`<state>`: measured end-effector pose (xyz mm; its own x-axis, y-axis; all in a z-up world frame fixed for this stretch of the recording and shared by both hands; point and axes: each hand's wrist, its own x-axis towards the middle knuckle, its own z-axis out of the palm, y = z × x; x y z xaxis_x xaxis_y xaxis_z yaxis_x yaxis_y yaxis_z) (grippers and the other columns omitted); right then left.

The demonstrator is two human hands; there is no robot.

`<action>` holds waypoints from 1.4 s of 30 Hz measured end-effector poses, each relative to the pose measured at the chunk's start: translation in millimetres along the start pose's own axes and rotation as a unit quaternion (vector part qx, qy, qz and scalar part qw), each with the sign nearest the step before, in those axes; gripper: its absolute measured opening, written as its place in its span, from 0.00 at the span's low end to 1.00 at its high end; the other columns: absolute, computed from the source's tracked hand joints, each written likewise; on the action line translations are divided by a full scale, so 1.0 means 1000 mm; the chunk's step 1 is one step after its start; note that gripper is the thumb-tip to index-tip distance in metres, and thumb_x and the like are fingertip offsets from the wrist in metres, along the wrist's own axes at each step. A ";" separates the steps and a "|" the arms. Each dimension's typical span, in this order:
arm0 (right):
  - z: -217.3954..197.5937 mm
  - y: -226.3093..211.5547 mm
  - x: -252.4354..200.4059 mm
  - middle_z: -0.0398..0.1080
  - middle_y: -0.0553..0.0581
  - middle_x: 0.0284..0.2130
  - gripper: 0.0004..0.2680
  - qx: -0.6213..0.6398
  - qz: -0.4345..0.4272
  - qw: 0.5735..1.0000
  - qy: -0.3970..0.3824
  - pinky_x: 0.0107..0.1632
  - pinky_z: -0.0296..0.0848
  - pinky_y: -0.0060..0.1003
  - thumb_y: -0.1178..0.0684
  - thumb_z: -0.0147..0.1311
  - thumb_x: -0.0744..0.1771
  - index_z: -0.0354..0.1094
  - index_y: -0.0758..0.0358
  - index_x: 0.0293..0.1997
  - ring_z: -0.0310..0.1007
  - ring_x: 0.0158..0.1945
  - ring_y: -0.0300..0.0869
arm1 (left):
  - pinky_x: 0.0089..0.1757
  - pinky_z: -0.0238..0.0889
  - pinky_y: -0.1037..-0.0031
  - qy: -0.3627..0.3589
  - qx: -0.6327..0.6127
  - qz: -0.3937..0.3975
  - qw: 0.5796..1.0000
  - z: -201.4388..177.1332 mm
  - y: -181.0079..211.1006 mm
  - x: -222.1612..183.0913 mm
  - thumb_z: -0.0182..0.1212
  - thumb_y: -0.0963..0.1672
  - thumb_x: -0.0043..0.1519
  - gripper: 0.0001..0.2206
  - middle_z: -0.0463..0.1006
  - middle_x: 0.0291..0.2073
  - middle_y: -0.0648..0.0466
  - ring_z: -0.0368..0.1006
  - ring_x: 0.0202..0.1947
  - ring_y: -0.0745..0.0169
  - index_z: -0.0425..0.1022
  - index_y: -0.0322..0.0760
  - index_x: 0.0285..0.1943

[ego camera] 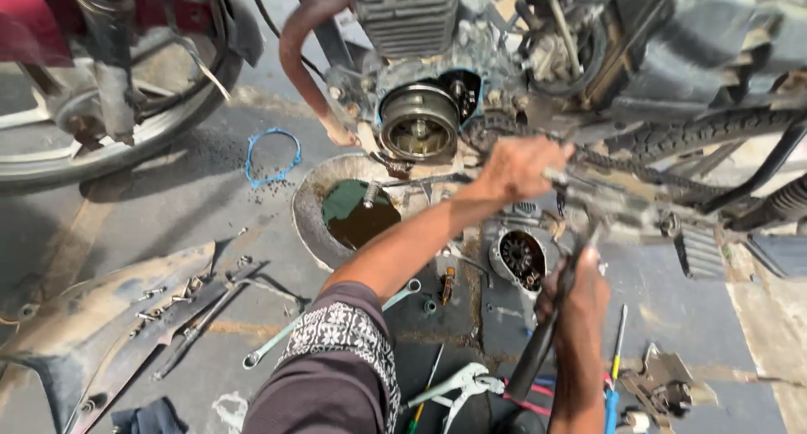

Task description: The person uses a hammer and punch to tap a component inside the exposed motorcycle engine. They then use pliers to adjust a part near the chain and sprocket area, followed by manual adjustments with both hands.

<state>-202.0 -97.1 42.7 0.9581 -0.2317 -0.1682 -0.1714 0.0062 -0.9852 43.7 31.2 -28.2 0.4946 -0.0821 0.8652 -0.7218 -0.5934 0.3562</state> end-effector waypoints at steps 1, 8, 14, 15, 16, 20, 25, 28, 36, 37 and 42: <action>-0.006 0.009 -0.003 0.53 0.50 0.15 0.22 -0.004 0.000 1.000 -0.004 0.17 0.52 0.34 0.26 0.41 0.68 0.59 0.59 0.35 0.52 0.14 0.38 | 0.21 0.66 0.63 0.004 0.002 -0.004 1.000 -0.010 0.017 -0.002 0.62 0.42 0.62 0.05 0.75 0.19 0.55 0.70 0.17 0.60 0.75 0.43 0.33; -0.028 0.044 -0.015 0.53 0.49 0.16 0.23 0.093 0.008 0.995 0.032 0.17 0.53 0.32 0.26 0.41 0.69 0.59 0.60 0.37 0.51 0.15 0.35 | 0.20 0.64 0.70 0.049 -0.042 0.075 0.995 0.032 0.027 -0.016 0.49 0.46 0.69 0.10 0.74 0.20 0.55 0.68 0.16 0.64 0.73 0.39 0.37; -0.015 0.045 -0.017 0.53 0.49 0.16 0.22 0.074 0.011 0.997 0.018 0.17 0.54 0.32 0.26 0.42 0.69 0.60 0.60 0.37 0.52 0.14 0.35 | 0.29 0.72 0.65 0.096 -0.048 0.048 0.993 -0.024 0.028 0.003 0.50 0.47 0.70 0.10 0.76 0.26 0.51 0.75 0.25 0.60 0.72 0.41 0.38; -0.013 0.047 -0.018 0.53 0.49 0.16 0.23 0.078 0.013 0.997 0.009 0.17 0.54 0.32 0.26 0.42 0.69 0.60 0.60 0.37 0.52 0.14 0.35 | 0.32 0.74 0.63 0.111 -0.044 0.060 0.991 -0.029 0.028 0.003 0.52 0.48 0.68 0.10 0.77 0.28 0.51 0.77 0.27 0.57 0.72 0.41 0.39; -0.011 0.048 -0.019 0.53 0.49 0.16 0.23 0.077 0.014 0.997 0.010 0.17 0.54 0.32 0.26 0.42 0.69 0.60 0.60 0.37 0.52 0.14 0.35 | 0.32 0.74 0.63 0.110 -0.045 0.058 0.991 -0.028 0.026 0.000 0.52 0.48 0.68 0.10 0.77 0.28 0.51 0.77 0.27 0.57 0.72 0.41 0.39; -0.004 0.050 -0.022 0.53 0.49 0.16 0.23 0.083 0.022 0.996 -0.002 0.16 0.54 0.32 0.26 0.42 0.68 0.60 0.60 0.37 0.52 0.14 0.36 | 0.35 0.75 0.63 0.050 -0.051 0.082 0.994 -0.032 0.022 -0.002 0.55 0.42 0.56 0.09 0.77 0.31 0.51 0.78 0.29 0.55 0.76 0.42 0.44; 0.006 0.047 -0.026 0.53 0.49 0.16 0.23 0.083 0.028 0.996 0.010 0.16 0.55 0.32 0.26 0.42 0.68 0.60 0.61 0.37 0.53 0.14 0.36 | 0.34 0.74 0.63 -0.019 -0.055 0.106 0.993 -0.025 0.016 -0.009 0.60 0.42 0.59 0.05 0.76 0.31 0.53 0.79 0.30 0.55 0.75 0.43 0.43; 0.010 0.047 -0.028 0.53 0.49 0.17 0.23 0.088 0.007 0.996 0.003 0.16 0.53 0.32 0.26 0.43 0.69 0.61 0.62 0.38 0.52 0.14 0.35 | 0.38 0.75 0.63 -0.038 -0.043 0.102 0.993 -0.030 0.018 -0.007 0.58 0.41 0.58 0.10 0.76 0.31 0.55 0.79 0.33 0.55 0.77 0.47 0.47; 0.022 0.046 -0.027 0.53 0.50 0.16 0.24 0.123 -0.013 0.991 0.047 0.17 0.55 0.33 0.24 0.40 0.69 0.59 0.62 0.37 0.52 0.13 0.37 | 0.44 0.71 0.64 -0.142 -0.007 0.112 0.984 -0.032 0.014 -0.008 0.59 0.41 0.55 0.19 0.75 0.35 0.56 0.76 0.40 0.55 0.76 0.50 0.57; 0.026 0.046 -0.025 0.53 0.50 0.16 0.24 0.125 -0.012 0.991 0.047 0.17 0.55 0.33 0.24 0.40 0.69 0.59 0.62 0.37 0.52 0.13 0.37 | 0.44 0.71 0.64 -0.144 -0.006 0.112 0.983 -0.033 0.015 -0.008 0.59 0.41 0.55 0.19 0.75 0.35 0.56 0.76 0.40 0.55 0.76 0.50 0.57; 0.038 0.060 0.005 0.53 0.48 0.17 0.23 0.230 -0.145 0.959 0.079 0.18 0.58 0.34 0.24 0.38 0.69 0.56 0.59 0.41 0.53 0.15 0.36 | 0.41 0.72 0.62 -0.083 -0.014 0.142 0.986 -0.027 0.017 -0.007 0.59 0.41 0.54 0.21 0.73 0.33 0.56 0.76 0.38 0.56 0.74 0.51 0.58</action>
<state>-198.7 -60.8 -18.7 0.8972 -0.4332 0.0861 0.2506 0.3386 -0.9069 14.7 43.0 -18.5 0.3419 -0.3725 0.8628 -0.8543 -0.5056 0.1203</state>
